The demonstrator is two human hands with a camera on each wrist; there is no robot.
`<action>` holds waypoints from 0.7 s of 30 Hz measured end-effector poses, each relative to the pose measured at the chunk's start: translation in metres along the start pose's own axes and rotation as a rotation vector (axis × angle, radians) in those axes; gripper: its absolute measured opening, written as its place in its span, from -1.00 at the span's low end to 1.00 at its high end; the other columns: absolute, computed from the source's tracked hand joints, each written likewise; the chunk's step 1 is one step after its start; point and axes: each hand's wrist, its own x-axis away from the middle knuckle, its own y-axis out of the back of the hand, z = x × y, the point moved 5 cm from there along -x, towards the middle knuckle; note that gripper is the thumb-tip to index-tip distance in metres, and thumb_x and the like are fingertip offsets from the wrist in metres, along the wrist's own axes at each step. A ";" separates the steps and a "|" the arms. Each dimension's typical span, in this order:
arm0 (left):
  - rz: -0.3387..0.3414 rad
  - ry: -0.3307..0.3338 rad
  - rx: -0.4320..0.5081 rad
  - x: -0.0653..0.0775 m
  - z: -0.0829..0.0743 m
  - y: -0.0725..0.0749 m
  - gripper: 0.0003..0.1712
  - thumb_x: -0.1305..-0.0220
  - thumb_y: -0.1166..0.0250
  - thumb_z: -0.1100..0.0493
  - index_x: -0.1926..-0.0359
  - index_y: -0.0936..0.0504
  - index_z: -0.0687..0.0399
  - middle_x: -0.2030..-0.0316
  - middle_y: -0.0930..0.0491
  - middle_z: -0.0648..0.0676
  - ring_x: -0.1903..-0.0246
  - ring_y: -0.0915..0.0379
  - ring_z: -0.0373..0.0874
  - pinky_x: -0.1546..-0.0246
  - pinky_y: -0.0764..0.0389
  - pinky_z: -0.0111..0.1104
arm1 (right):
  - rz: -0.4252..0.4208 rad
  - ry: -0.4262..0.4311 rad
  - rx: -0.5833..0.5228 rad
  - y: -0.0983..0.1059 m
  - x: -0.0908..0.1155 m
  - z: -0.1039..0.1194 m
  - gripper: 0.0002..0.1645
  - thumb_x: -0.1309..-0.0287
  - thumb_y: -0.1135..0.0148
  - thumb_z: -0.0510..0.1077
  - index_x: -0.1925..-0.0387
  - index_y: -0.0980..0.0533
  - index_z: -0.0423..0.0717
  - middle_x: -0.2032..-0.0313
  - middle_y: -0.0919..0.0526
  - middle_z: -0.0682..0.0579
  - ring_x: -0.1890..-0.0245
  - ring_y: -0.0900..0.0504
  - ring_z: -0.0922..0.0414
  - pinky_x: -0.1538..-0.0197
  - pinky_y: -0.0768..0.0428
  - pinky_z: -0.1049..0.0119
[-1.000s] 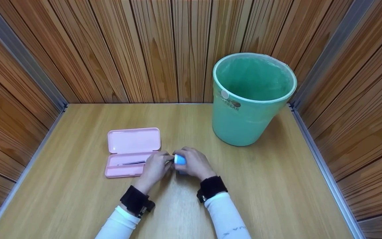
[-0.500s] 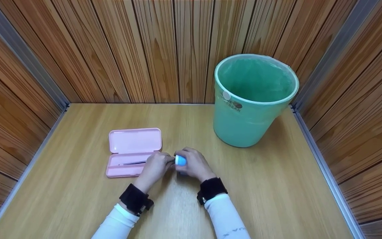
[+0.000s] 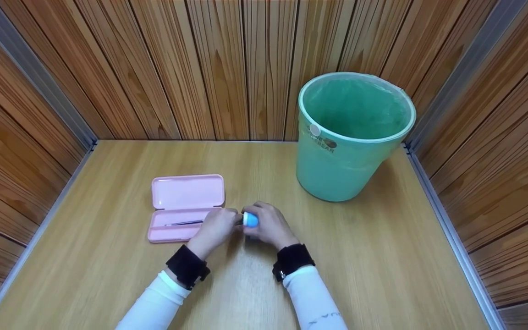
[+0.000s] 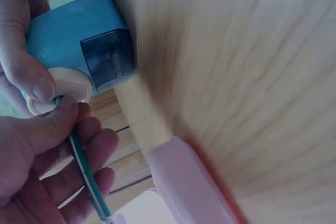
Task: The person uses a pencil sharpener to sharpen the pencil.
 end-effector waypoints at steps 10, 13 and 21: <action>-0.010 -0.038 -0.067 -0.003 0.003 0.002 -0.91 -0.06 -0.35 0.27 0.49 -0.73 0.00 0.56 -0.62 -0.02 0.57 -0.54 -0.08 0.56 -0.54 -0.26 | -0.052 0.068 0.033 0.002 0.001 0.003 -0.54 0.13 -0.51 -0.03 0.09 -0.65 0.08 0.20 -0.59 0.15 0.21 -0.57 0.13 0.11 -0.56 0.19; -0.006 -0.037 -0.053 -0.004 0.006 0.003 -0.89 -0.05 -0.34 0.28 0.49 -0.74 -0.02 0.56 -0.63 -0.03 0.56 -0.56 -0.07 0.54 -0.55 -0.25 | -0.055 0.072 0.034 0.003 0.000 0.003 -0.55 0.14 -0.50 -0.03 0.10 -0.65 0.05 0.21 -0.59 0.15 0.23 -0.56 0.14 0.12 -0.55 0.19; 0.062 0.003 0.107 -0.005 0.017 0.003 -0.88 -0.08 -0.36 0.29 0.47 -0.77 -0.02 0.54 -0.65 -0.07 0.53 -0.55 -0.11 0.48 -0.54 -0.28 | -0.018 -0.025 0.001 0.000 -0.001 0.002 -0.50 0.13 -0.53 -0.05 0.05 -0.65 0.03 0.18 -0.56 0.15 0.17 -0.54 0.10 0.07 -0.56 0.14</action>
